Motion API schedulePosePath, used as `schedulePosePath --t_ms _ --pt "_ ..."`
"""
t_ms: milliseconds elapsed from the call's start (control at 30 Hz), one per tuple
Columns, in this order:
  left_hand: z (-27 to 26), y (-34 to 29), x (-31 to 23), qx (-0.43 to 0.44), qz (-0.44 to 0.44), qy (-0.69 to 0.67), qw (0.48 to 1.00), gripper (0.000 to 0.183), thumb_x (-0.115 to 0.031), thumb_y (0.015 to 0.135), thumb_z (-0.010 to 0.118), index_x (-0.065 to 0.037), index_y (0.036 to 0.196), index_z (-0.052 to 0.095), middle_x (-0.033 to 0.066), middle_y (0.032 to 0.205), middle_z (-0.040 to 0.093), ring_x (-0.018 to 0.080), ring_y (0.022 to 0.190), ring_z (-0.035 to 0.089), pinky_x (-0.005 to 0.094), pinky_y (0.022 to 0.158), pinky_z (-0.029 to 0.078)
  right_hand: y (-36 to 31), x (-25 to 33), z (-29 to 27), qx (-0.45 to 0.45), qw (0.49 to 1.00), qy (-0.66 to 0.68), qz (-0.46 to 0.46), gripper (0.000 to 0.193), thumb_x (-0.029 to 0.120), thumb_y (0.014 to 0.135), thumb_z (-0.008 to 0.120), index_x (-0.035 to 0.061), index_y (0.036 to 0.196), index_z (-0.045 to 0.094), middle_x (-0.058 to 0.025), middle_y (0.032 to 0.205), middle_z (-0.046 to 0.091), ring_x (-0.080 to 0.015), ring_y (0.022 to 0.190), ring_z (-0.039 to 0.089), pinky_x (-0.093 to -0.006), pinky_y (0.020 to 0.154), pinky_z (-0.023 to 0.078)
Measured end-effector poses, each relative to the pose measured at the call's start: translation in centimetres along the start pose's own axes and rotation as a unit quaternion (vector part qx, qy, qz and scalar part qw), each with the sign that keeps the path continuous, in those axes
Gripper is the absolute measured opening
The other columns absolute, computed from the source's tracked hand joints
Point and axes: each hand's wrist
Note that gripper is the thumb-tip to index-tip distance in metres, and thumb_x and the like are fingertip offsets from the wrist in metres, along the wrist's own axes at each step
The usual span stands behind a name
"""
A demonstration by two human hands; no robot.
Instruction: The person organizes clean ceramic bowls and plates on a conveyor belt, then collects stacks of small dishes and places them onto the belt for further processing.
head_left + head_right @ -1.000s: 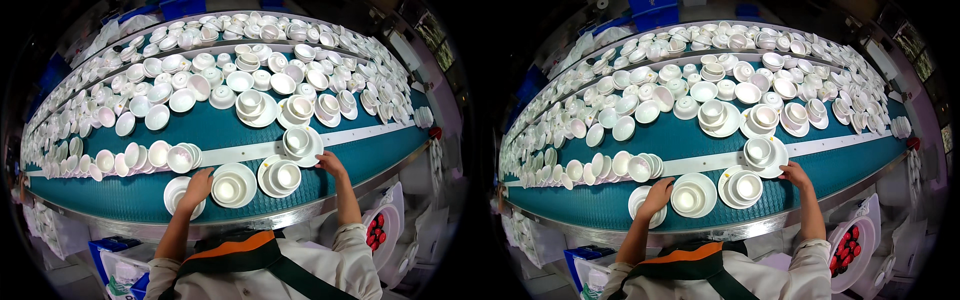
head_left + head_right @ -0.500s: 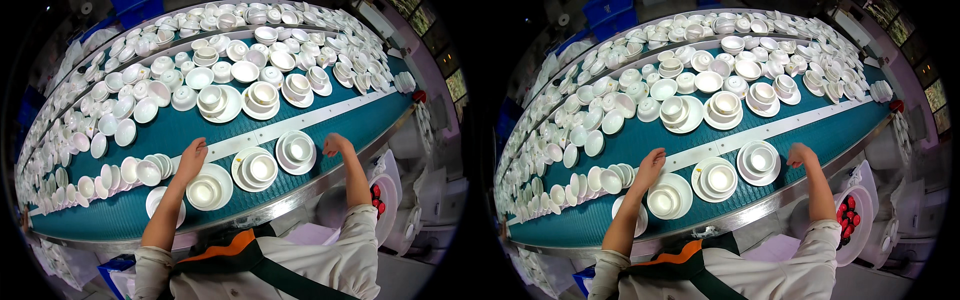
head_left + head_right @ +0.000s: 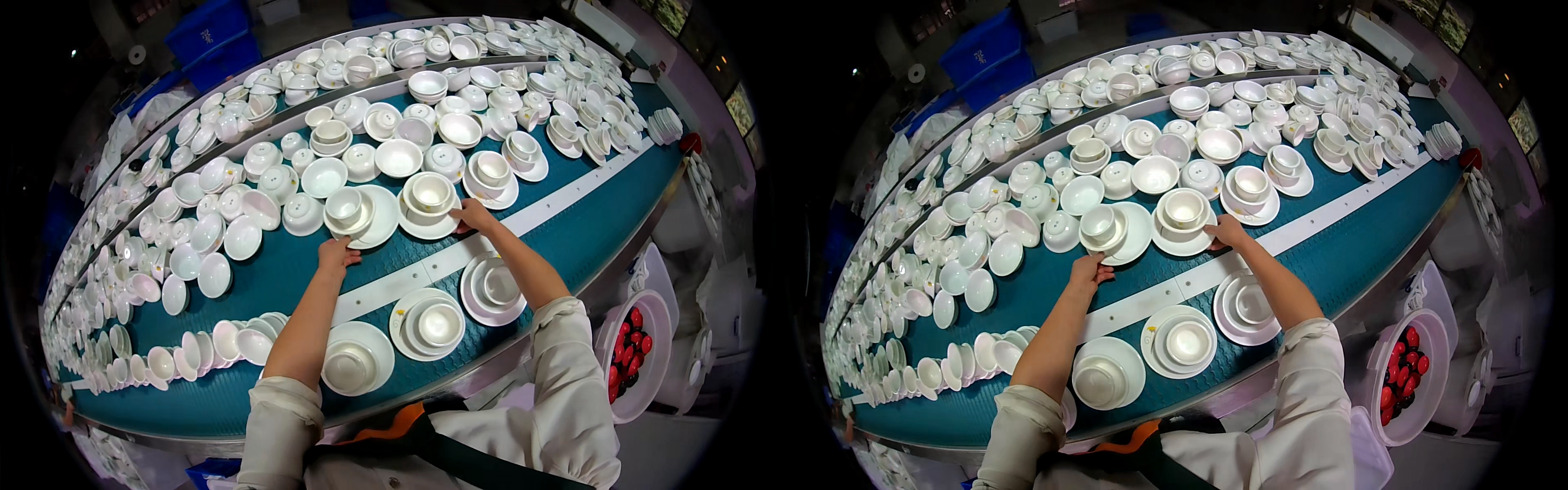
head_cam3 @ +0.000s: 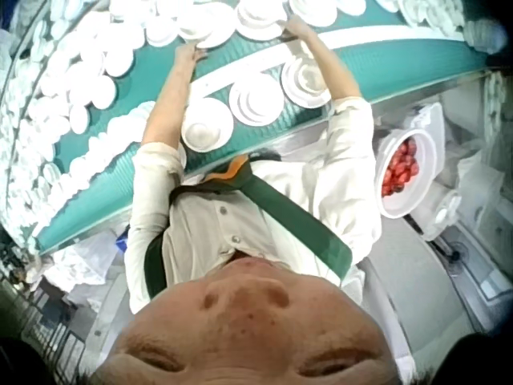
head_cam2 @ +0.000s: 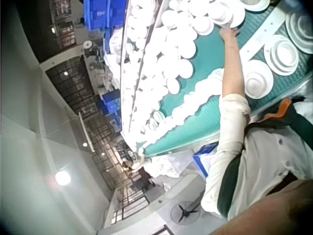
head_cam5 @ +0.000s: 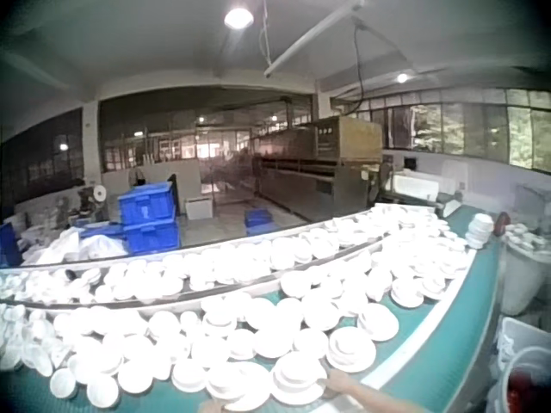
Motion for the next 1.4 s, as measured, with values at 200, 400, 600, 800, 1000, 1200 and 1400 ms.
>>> schedulePosePath --t_ms 200,400,600,800,1000,1200,1400 --pt "1.4 -0.6 1.1 0.014 0.047 -0.056 0.997 0.017 -0.002 0.081 0.047 0.006 0.096 0.047 0.0167 0.090 0.056 0.0257 0.074 0.059 0.0323 0.060 0.054 -0.8 -2.4 -1.9 0.014 0.995 0.093 -0.044 0.021 0.019 0.077 0.058 -0.0012 0.082 0.052 -0.0085 0.065 0.057 -0.0145 0.048 0.057 -0.0229 0.045 0.048" --pt "0.9 -2.8 2.1 0.061 0.079 -0.092 0.991 0.017 0.000 0.082 0.044 0.005 0.098 0.046 0.0163 0.094 0.055 0.0258 0.083 0.058 0.0334 0.068 0.052 -4.2 -3.2 -5.1 -0.037 0.981 0.168 -0.086 0.016 0.017 0.079 0.055 0.0021 0.083 0.054 -0.0038 0.068 0.057 -0.0098 0.049 0.053 -0.0210 0.048 0.047" --pt "1.7 -5.5 0.8 0.104 0.120 -0.112 0.981 0.015 -0.001 0.080 0.048 0.004 0.094 0.049 0.0135 0.092 0.057 0.0217 0.079 0.059 0.0308 0.065 0.052 -9.2 -5.0 -12.2 -0.103 0.984 0.135 -0.055 0.022 0.021 0.080 0.054 0.0027 0.092 0.054 -0.0028 0.074 0.058 -0.0078 0.056 0.054 -0.0186 0.051 0.046" --pt "1.5 -10.3 -0.4 0.139 0.136 -0.091 0.977 0.020 -0.001 0.079 0.050 0.005 0.099 0.049 0.0120 0.094 0.057 0.0184 0.080 0.059 0.0281 0.064 0.052 -15.3 -11.0 -17.9 -0.153 0.982 0.106 0.031 0.023 0.017 0.079 0.056 0.0005 0.095 0.053 -0.0044 0.075 0.059 -0.0104 0.057 0.057 -0.0190 0.050 0.048" --pt "-3.1 -17.2 -1.2 0.134 0.110 -0.038 0.984 0.021 -0.002 0.080 0.049 0.001 0.101 0.050 0.0093 0.092 0.059 0.0152 0.081 0.059 0.0251 0.068 0.049 -16.8 -14.4 -18.2 -0.070 0.984 0.064 0.148 0.020 0.013 0.076 0.058 -0.0011 0.090 0.055 -0.0077 0.072 0.060 -0.0153 0.055 0.060 -0.0245 0.050 0.051" --pt "-12.8 -25.3 -0.1 0.085 0.094 -0.042 0.991 0.021 0.000 0.077 0.052 0.002 0.098 0.052 0.0086 0.090 0.059 0.0127 0.077 0.058 0.0220 0.066 0.048 -14.7 -8.0 -21.1 -0.162 0.808 -0.553 0.123 0.023 0.019 0.068 0.065 -0.0007 0.078 0.058 -0.0123 0.071 0.061 -0.0218 0.061 0.061 -0.0315 0.055 0.050" --pt "-19.4 -33.7 2.3 -0.118 0.148 -0.082 0.978 0.022 -0.002 0.078 0.054 0.002 0.099 0.051 0.0063 0.089 0.058 0.0103 0.079 0.057 0.0191 0.064 0.046 -10.9 -2.0 -9.0 0.009 0.947 -0.241 -0.211 0.028 0.021 0.081 0.055 0.0031 0.103 0.054 -0.0096 0.086 0.061 -0.0195 0.078 0.058 -0.0300 0.073 0.044"
Point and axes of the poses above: each hand's wrist, its own y-axis towards the middle knuckle, its own z-axis out of the palm, x = y × z
